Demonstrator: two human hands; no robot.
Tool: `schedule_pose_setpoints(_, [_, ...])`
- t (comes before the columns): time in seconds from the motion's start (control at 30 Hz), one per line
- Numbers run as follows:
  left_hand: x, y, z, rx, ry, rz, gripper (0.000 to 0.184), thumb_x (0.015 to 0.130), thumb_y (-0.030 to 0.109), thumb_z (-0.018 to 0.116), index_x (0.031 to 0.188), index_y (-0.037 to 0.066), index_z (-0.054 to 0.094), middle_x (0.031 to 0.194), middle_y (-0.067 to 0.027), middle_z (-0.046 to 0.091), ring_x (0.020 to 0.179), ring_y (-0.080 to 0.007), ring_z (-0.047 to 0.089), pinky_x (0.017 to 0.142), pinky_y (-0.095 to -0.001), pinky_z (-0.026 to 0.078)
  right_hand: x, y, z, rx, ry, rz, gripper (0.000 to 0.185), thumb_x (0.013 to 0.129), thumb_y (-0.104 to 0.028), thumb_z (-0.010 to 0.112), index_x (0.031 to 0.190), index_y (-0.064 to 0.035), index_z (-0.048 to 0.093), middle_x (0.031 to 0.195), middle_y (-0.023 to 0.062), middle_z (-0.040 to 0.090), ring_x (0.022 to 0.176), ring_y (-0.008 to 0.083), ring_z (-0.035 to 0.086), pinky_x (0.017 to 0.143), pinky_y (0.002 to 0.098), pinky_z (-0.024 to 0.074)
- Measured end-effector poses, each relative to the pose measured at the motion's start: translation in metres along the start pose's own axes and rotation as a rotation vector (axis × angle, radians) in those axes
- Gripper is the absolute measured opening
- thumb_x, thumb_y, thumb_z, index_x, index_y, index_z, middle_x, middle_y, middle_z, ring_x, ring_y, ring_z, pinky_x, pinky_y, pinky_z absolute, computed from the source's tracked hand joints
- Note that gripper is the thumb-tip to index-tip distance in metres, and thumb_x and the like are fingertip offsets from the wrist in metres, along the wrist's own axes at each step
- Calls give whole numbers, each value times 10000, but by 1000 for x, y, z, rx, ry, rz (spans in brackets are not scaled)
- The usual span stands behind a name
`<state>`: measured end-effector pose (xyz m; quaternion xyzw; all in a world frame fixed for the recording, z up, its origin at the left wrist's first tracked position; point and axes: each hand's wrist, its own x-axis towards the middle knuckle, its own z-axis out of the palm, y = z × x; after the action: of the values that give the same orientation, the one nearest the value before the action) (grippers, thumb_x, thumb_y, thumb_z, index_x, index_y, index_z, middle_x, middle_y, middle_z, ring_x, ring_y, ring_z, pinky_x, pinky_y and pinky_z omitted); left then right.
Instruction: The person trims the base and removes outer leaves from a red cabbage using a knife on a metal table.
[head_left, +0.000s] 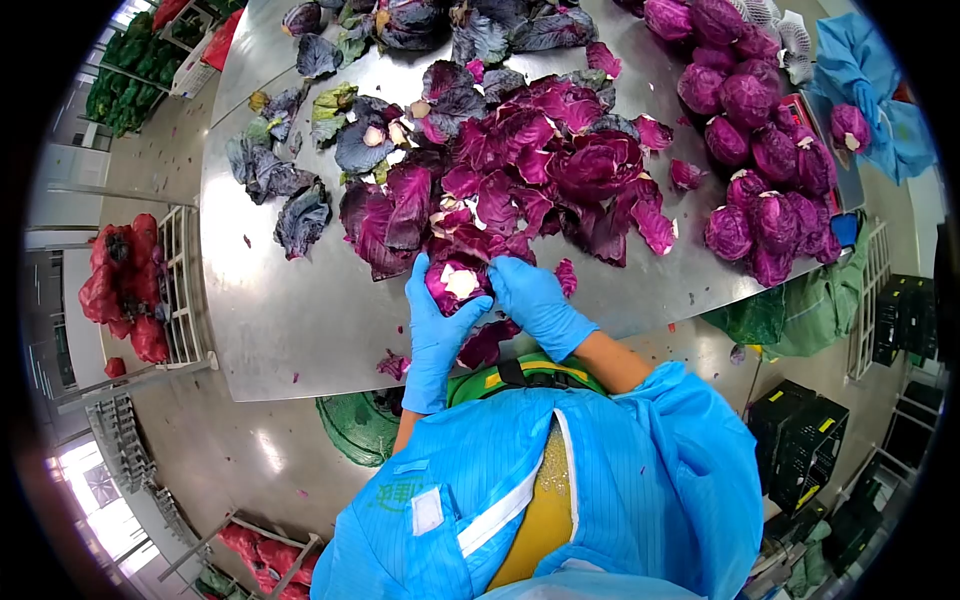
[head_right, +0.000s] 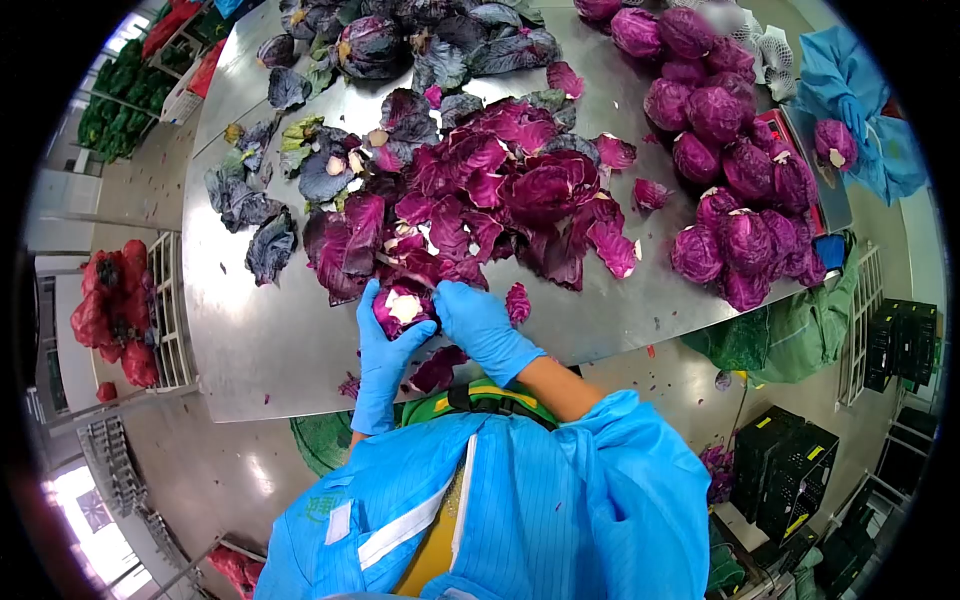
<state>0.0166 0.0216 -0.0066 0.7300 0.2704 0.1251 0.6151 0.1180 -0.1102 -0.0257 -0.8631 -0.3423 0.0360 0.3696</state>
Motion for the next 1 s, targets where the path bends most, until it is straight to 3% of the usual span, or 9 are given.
schedule_pose_setpoints(0.13, [-8, -2, 2, 157, 35, 129, 1088, 633, 204, 893, 1459, -16, 219, 1359, -177, 382, 1220, -268, 461, 1029, -366, 421, 8, 5, 4, 231, 10, 166, 276, 966, -318, 504, 887, -55, 528, 718, 241, 588, 643, 461, 575, 556, 528, 459])
schedule_pose_setpoints(0.33, [-12, 7, -15, 411, -34, 240, 1159, 606, 258, 910, 1486, 22, 194, 1370, -198, 373, 1232, -304, 461, 1019, -392, 427, 25, 7, -8, 632, -82, 139, 342, 862, -268, 710, 1110, -39, 654, 953, 106, 651, 857, 221, 637, 784, 314, 493])
schedule_pose_setpoints(0.4, [-20, -9, -28, 76, -80, 45, 1143, 635, 259, 892, 1517, 109, 179, 1376, -201, 402, 1155, -308, 522, 966, -414, 470, 23, 5, 2, 891, -187, 136, 298, 847, -220, 724, 1075, -38, 669, 928, 106, 644, 842, 211, 638, 758, 307, 498])
schedule_pose_setpoints(0.5, [-28, 12, -16, -328, 152, -581, 931, 703, 213, 818, 1471, 124, 300, 1301, -114, 523, 1039, -208, 605, 816, -425, 546, 9, -32, -7, 484, -20, -236, 242, 823, -170, 734, 1017, -39, 675, 860, 94, 623, 743, 189, 611, 634, 304, 496])
schedule_pose_setpoints(0.57, [-32, 6, -21, -555, 78, -442, 788, 698, 185, 767, 1396, 68, 418, 1296, -108, 544, 1067, -216, 607, 882, -386, 525, 3, -39, 2, 448, 63, -328, 201, 847, -164, 718, 1008, -55, 666, 802, 58, 618, 657, 145, 590, 531, 276, 479])
schedule_pose_setpoints(0.67, [-39, -1, -21, -752, 91, -337, 803, 687, 175, 760, 1397, 30, 412, 1314, -129, 534, 1130, -241, 582, 968, -377, 488, 6, -38, -18, 726, -66, 380, 248, 861, -173, 704, 1059, -42, 632, 830, 70, 642, 684, 162, 610, 590, 322, 496])
schedule_pose_setpoints(0.73, [-40, -5, -29, -765, 81, -299, 842, 670, 171, 774, 1409, 26, 397, 1317, -140, 531, 1165, -257, 564, 1008, -381, 465, 29, 1, -46, 1156, 170, 716, 292, 877, -197, 695, 1096, -20, 618, 823, 69, 649, 682, 135, 603, 612, 296, 498])
schedule_pose_setpoints(0.9, [-25, 18, -49, 57, -54, 15, 1066, 580, 233, 876, 1459, 27, 308, 1412, -156, 398, 1278, -290, 444, 1079, -409, 384, 31, 34, -65, -10, 538, 127, 350, 900, -190, 653, 1184, -1, 570, 827, 98, 589, 712, 182, 587, 643, 299, 481])
schedule_pose_setpoints(1.0, [-18, -8, -34, 129, 9, 200, 1109, 591, 144, 877, 1500, 72, 245, 1464, -146, 353, 1335, -273, 378, 1114, -402, 326, -4, 0, -74, 539, 62, 399, 294, 964, -234, 556, 1162, -21, 600, 786, 68, 585, 678, 149, 552, 614, 301, 465])
